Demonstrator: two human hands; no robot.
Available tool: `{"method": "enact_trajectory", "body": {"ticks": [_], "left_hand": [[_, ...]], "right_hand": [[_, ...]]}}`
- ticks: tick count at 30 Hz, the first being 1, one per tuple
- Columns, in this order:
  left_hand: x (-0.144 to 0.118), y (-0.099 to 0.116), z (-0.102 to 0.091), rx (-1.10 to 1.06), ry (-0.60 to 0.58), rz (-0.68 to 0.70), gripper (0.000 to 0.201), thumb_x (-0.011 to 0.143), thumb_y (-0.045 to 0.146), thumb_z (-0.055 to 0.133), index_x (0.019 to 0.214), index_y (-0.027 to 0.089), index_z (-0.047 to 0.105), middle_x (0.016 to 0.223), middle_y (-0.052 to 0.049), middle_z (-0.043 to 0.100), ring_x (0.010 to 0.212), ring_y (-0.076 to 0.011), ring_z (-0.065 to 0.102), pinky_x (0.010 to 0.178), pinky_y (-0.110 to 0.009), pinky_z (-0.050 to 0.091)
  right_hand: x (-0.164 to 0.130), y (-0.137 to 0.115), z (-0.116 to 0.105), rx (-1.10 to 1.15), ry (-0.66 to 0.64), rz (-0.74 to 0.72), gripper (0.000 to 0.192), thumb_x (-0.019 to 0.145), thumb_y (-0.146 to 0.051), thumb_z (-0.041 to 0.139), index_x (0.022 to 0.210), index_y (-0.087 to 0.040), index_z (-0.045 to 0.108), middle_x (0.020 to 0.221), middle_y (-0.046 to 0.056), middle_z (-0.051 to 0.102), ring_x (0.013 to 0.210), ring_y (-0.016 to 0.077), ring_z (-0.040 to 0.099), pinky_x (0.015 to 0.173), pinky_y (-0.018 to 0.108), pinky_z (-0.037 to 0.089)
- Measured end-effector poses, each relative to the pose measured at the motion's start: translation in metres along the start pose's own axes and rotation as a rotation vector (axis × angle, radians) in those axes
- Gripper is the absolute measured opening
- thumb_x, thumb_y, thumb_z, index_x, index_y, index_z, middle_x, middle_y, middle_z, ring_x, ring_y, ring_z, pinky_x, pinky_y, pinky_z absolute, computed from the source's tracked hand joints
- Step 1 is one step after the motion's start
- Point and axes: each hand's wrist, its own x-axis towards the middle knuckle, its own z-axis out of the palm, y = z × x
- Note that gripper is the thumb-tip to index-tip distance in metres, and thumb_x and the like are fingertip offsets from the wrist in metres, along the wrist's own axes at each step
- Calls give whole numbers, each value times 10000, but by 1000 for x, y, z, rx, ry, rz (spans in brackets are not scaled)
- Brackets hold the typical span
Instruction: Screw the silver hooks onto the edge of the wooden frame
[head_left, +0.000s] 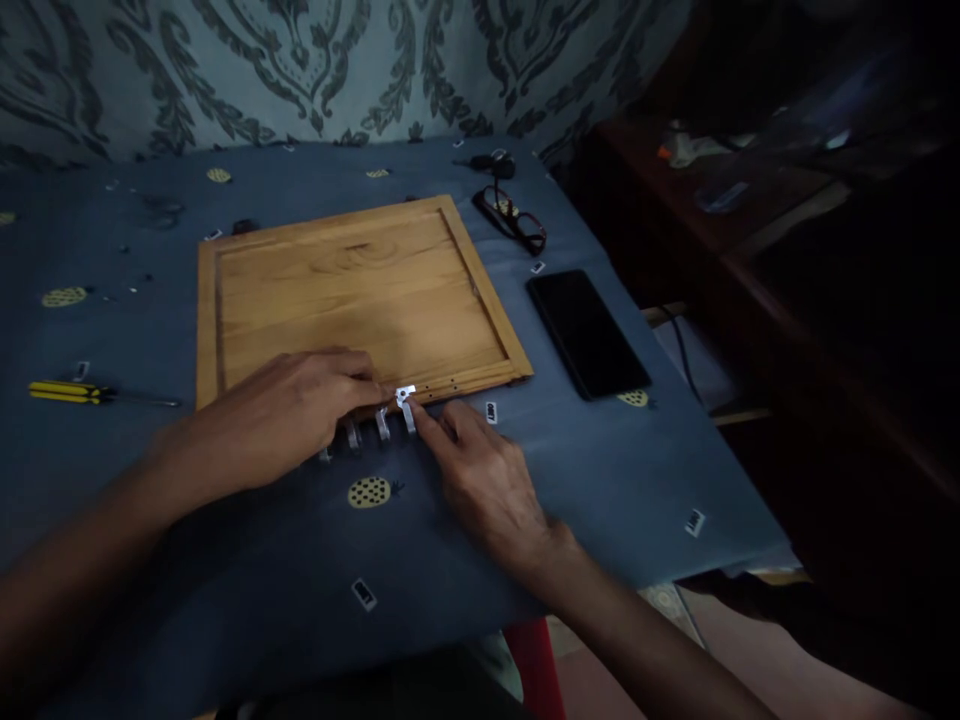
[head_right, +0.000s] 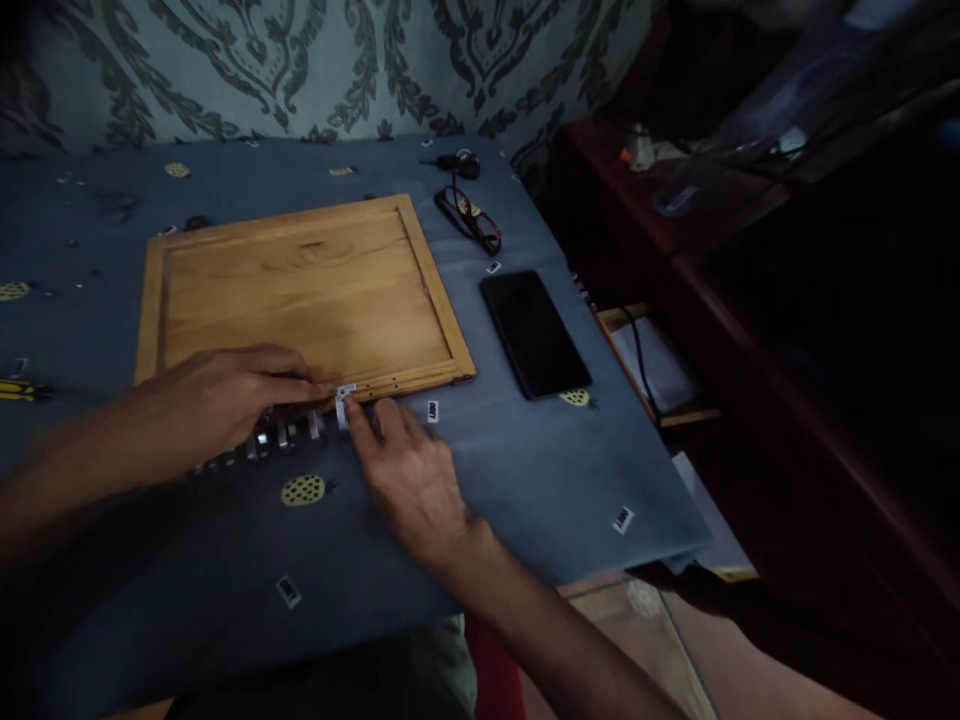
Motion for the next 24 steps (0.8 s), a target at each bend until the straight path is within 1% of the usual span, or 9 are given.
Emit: {"method": "enact_trajectory", "body": {"ticks": [2, 5, 6, 8, 12, 15, 18, 21, 24], "left_hand": [[-2, -5, -7, -26, -3, -46, 497, 964, 136, 323, 1245, 292, 702, 1218, 8, 715, 1063, -155, 687, 921, -242, 552], [-4, -10, -20, -10, 29, -111, 432, 946, 175, 393, 1226, 247, 714, 1263, -34, 716, 1113, -204, 680, 988, -317, 556], [-5, -11, -23, -13, 32, -131, 430, 948, 174, 398, 1236, 238, 712, 1272, -39, 712, 1120, -208, 677, 1009, -335, 547], [-5, -10, -25, -44, 1, -141, 446, 953, 149, 393, 1255, 245, 708, 1248, -30, 717, 1109, -192, 676, 1020, -325, 528], [-2, -5, -16, -73, -56, -127, 444, 978, 141, 384, 1235, 273, 722, 1239, -25, 712, 1107, -177, 666, 959, -280, 510], [2, -3, -6, -88, -81, -98, 425, 1025, 196, 356, 1230, 279, 718, 1257, -40, 702, 1122, -194, 655, 928, -307, 507], [3, -3, 0, -84, -69, -66, 394, 1031, 211, 382, 1199, 300, 728, 1227, -37, 705, 1138, -205, 641, 931, -326, 492], [4, -3, 2, -74, -51, -57, 375, 1010, 171, 428, 1141, 314, 748, 1139, -20, 709, 1093, -193, 639, 876, -304, 474], [5, -3, 3, -62, -53, -57, 342, 992, 149, 477, 1127, 296, 754, 1071, -18, 704, 1059, -185, 633, 827, -285, 450]], "right_hand": [[1, 0, 0, -26, -11, 14, 489, 942, 10, 519, 1374, -184, 644, 863, 60, 636, 753, 182, 598, 551, 243, 450], [2, -2, -1, -62, -40, 30, 515, 945, 16, 495, 1379, -217, 645, 862, 50, 647, 743, 172, 594, 562, 229, 456], [3, -2, -2, -67, -54, 34, 519, 947, 17, 488, 1383, -218, 644, 864, 50, 649, 740, 171, 591, 568, 228, 460], [4, -3, -4, -70, -89, 43, 528, 951, 16, 477, 1399, -215, 638, 871, 55, 651, 741, 171, 591, 585, 230, 473], [6, -5, -7, -74, -136, 70, 553, 955, 16, 471, 1428, -224, 628, 889, 64, 659, 763, 170, 602, 615, 227, 479], [7, -6, -7, -66, -125, 75, 550, 954, 13, 477, 1422, -229, 638, 897, 68, 665, 780, 173, 604, 614, 226, 466], [7, -6, -6, -61, -125, 81, 552, 952, 10, 491, 1424, -235, 638, 904, 71, 670, 784, 175, 603, 607, 229, 449], [8, -6, -6, -81, -133, 90, 555, 944, 19, 492, 1415, -230, 648, 902, 73, 669, 775, 175, 604, 593, 236, 432], [8, -6, -5, -90, -128, 85, 560, 939, 18, 489, 1416, -228, 649, 891, 69, 664, 759, 172, 600, 586, 240, 424]]}}
